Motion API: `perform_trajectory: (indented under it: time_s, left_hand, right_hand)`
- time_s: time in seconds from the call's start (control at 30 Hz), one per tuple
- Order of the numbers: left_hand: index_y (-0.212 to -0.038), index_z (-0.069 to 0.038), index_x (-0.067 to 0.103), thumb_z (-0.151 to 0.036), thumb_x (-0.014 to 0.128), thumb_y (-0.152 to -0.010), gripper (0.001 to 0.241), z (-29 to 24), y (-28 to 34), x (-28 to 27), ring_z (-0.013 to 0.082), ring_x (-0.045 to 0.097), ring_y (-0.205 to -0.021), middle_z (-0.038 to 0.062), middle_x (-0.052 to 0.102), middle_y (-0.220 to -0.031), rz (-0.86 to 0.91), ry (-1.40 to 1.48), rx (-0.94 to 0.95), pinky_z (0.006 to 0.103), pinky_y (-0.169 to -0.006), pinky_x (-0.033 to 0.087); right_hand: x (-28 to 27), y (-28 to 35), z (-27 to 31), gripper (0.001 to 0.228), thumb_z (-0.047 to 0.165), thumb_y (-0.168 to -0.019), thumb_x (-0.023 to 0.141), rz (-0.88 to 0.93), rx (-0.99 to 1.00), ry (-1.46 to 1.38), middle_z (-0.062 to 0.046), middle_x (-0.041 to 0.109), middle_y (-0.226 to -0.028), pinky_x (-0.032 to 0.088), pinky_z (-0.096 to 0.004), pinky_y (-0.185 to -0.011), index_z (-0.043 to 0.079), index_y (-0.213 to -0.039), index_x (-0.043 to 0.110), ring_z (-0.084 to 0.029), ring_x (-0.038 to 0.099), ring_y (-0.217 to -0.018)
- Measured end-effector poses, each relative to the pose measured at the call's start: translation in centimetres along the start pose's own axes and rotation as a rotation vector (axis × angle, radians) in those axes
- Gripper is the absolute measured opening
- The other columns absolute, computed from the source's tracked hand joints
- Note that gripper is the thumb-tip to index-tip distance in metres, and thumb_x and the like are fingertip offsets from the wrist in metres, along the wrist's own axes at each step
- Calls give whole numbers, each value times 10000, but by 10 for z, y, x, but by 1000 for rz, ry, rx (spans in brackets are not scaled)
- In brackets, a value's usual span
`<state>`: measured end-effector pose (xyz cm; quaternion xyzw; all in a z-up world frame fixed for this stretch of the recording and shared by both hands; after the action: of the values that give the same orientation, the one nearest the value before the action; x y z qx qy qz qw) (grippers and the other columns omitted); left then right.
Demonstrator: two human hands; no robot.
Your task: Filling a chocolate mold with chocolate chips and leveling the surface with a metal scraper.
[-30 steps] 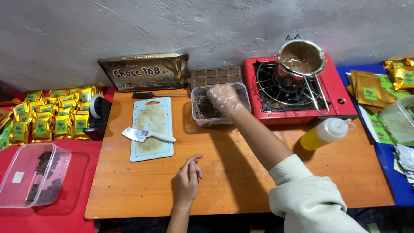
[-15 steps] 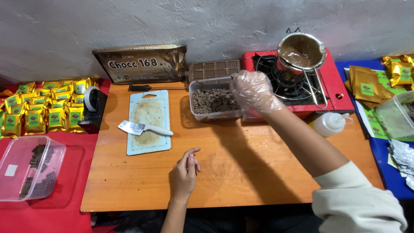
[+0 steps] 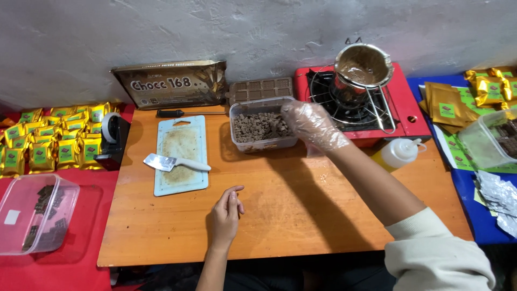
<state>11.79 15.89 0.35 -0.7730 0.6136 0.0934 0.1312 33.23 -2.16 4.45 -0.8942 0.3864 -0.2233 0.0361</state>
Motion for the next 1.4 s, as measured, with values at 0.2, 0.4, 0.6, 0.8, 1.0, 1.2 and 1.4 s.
perform_trajectory:
  time_s: [0.2, 0.4, 0.6, 0.8, 1.0, 1.2, 1.4]
  left_hand:
    - [-1048, -141, 654, -286, 357, -937, 349, -12, 2, -6, 68, 523, -499, -41, 564, -560, -5, -82, -96, 218, -485, 420]
    - [-1148, -34, 549, -199, 415, -953, 288, 19, -37, -2, 126, 542, -524, 69, 612, -727, -106, 182, -74, 252, -538, 458]
    - [-1304, 20, 398, -309, 446, -969, 472, -13, -98, -3, 168, 566, -720, 180, 547, -1042, -90, 154, -73, 309, -653, 469]
    - [-1272, -29, 500, -168, 495, -947, 354, -7, -116, 8, 103, 515, -599, 79, 591, -783, -114, 194, -110, 223, -595, 420]
    - [-1247, -18, 525, -189, 539, -926, 364, -7, -122, 6, 95, 547, -555, 110, 656, -825, -138, 268, -204, 222, -559, 432]
    - [-1261, -23, 508, -181, 534, -927, 370, -3, -117, 9, 110, 543, -586, 106, 640, -797, -122, 344, -281, 189, -452, 381]
    - [-1268, -14, 500, -163, 512, -940, 361, -5, -116, 11, 111, 551, -611, 114, 638, -795, -124, 348, -257, 181, -456, 392]
  right_hand:
    - [1, 5, -101, 260, 153, -953, 497, -103, 274, -1966, 9, 564, -595, 492, -292, -435, 128, -711, 588, -150, 540, -474]
    - [9, 14, -90, 83, 309, -755, 634, 69, 570, -2216, 54, 627, -676, 535, -341, -688, 268, -704, 582, -218, 653, -726]
    - [6, 29, -136, 88, 226, -849, 614, -355, 611, -1958, -3, 635, -719, 537, -322, -621, 169, -880, 674, -206, 640, -671]
    - [14, 28, -91, 273, 359, -868, 570, 260, 593, -2589, -72, 650, -688, 512, -397, -729, 142, -719, 643, -286, 641, -698]
    - [14, 27, -120, 208, 348, -863, 614, 3, 444, -2225, -60, 621, -696, 528, -412, -662, 154, -792, 600, -296, 642, -743]
    - [15, 30, -97, 255, 359, -863, 539, 308, 615, -2587, -61, 612, -667, 514, -389, -699, 163, -707, 590, -265, 643, -748]
    - [6, 21, -69, 265, 332, -850, 641, -13, 496, -2270, -40, 591, -650, 526, -383, -595, 151, -685, 540, -275, 642, -689]
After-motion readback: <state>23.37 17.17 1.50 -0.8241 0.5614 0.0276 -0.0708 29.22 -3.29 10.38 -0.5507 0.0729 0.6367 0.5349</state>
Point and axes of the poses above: each hand's wrist, its own y-axis away from the middle knuckle, its own x-axis out of the palm, z = x × y, the point moved 9 cm from there along -y, towards the middle knuckle
